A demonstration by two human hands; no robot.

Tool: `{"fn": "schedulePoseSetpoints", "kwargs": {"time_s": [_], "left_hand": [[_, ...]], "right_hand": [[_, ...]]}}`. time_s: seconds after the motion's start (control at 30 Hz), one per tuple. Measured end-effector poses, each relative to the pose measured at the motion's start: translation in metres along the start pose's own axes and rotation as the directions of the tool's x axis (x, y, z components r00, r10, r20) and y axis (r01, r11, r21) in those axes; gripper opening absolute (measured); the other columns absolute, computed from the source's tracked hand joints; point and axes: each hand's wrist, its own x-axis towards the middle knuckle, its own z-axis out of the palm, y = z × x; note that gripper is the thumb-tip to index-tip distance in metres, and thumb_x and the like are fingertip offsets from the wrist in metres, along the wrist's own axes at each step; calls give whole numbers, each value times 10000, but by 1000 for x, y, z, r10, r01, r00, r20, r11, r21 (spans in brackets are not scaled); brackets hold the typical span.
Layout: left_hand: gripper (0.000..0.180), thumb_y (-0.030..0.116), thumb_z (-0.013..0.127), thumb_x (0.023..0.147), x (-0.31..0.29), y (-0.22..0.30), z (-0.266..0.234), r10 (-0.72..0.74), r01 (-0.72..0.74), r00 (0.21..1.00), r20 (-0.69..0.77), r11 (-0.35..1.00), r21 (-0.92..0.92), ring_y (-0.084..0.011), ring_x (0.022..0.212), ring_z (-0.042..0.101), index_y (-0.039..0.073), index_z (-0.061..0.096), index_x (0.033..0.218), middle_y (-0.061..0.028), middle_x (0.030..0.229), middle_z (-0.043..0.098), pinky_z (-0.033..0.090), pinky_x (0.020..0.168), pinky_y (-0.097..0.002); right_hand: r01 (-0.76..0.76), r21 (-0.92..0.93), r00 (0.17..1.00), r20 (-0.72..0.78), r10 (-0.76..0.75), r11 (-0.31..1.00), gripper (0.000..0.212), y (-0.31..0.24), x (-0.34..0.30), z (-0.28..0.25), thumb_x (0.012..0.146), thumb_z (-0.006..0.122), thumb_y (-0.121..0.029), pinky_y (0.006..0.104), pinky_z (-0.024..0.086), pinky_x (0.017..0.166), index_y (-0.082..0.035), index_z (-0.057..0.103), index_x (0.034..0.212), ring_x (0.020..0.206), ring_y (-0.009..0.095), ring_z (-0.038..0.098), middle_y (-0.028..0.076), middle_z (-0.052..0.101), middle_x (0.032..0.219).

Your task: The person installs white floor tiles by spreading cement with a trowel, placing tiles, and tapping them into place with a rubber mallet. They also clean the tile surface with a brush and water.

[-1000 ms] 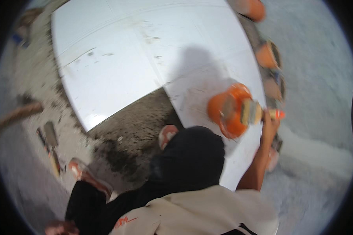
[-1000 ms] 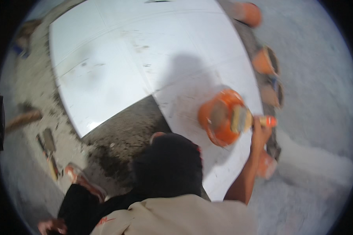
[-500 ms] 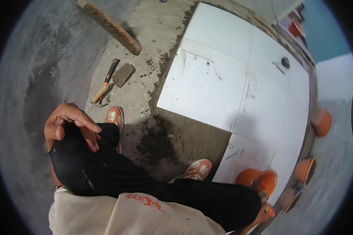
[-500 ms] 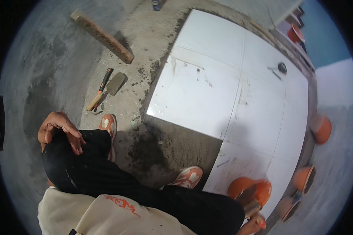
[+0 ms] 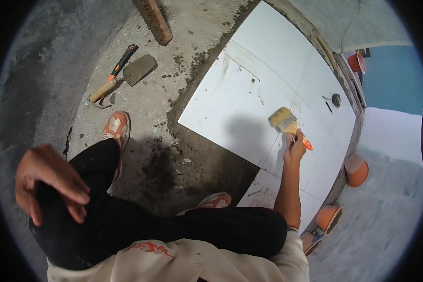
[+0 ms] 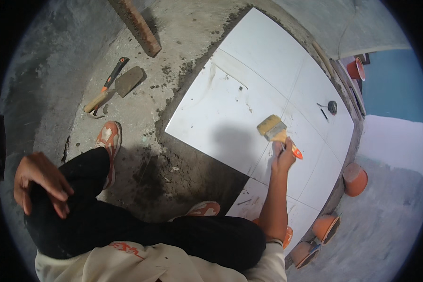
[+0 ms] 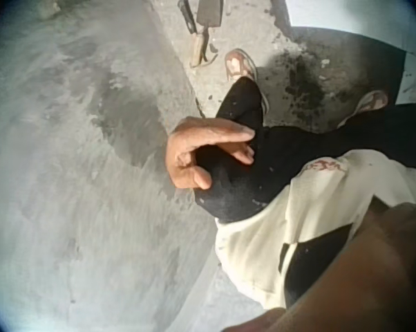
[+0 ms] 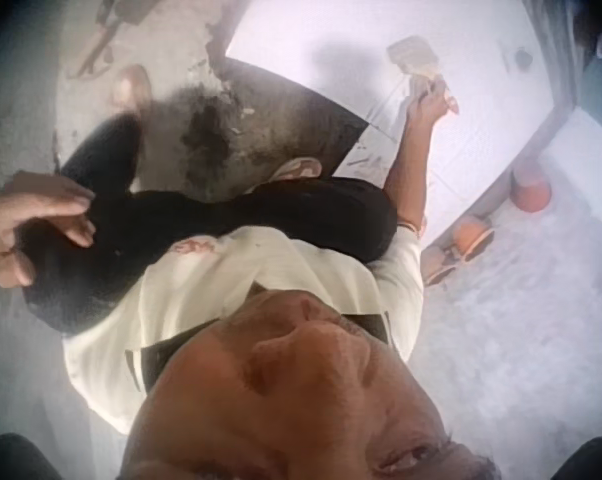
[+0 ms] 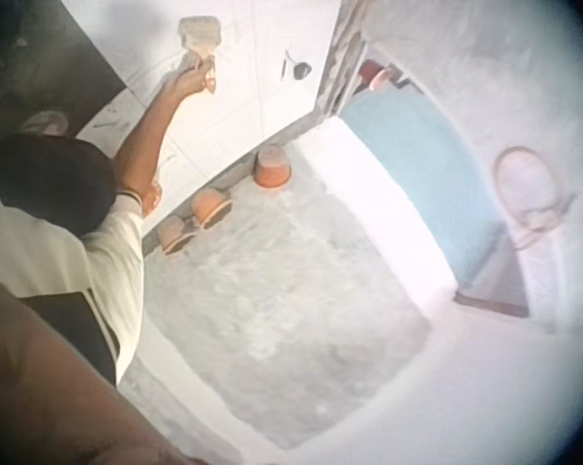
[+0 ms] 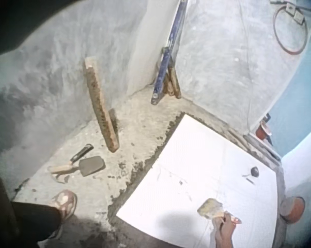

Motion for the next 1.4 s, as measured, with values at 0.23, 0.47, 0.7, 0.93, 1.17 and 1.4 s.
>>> {"fn": "schedulePoseSetpoints", "kwargs": {"time_s": [0.23,0.47,0.7,0.93,1.17,1.4], "left_hand": [[874,237,871,869,-49,0,19,-15,14,999,-37,1000,-6,-316,1116,765,-287,438,1420,-269,1202,756,517,1068,-453],[796,275,883,864,-61,1,34,-55,30,981,-187,991,-133,-260,1059,784,-205,549,1403,-180,1148,796,542,1031,-431],[649,289,889,864,-63,-1,35,-49,39,959,-279,998,-41,-219,977,800,-151,677,1291,-147,1075,814,597,970,-395],[684,305,900,855,-69,10,50,-87,89,952,-292,996,-7,-213,1003,792,-149,653,1303,-159,1096,804,570,1005,-402],[655,346,910,836,-63,-4,42,-11,26,970,-242,998,56,-206,930,807,-154,717,1213,-157,1014,818,592,952,-378],[722,343,893,858,-63,6,46,12,4,975,-222,997,71,-240,999,797,-174,648,1299,-163,1072,810,570,997,-409]], "right_hand": [[15,17,962,271,-19,1000,285,47,-5,199,990,731,-127,355,634,805,53,654,1198,956,231,729,137,700,1104],[138,-50,849,520,-92,989,260,13,1,342,981,744,-128,322,636,728,45,678,1163,856,205,732,127,721,1026],[194,-228,813,581,-27,954,247,-4,58,361,987,741,-142,288,631,674,26,697,1163,778,183,720,121,737,1045],[198,-365,742,662,104,910,201,30,-42,305,996,693,-101,276,603,641,34,709,1143,757,163,714,109,735,997],[138,-386,678,708,197,912,175,52,-125,205,970,730,-93,321,608,672,27,697,1093,813,190,726,123,733,975],[-21,-498,396,792,465,867,184,73,-241,137,988,752,-151,293,584,701,-6,695,1085,827,148,705,75,723,974]]}}
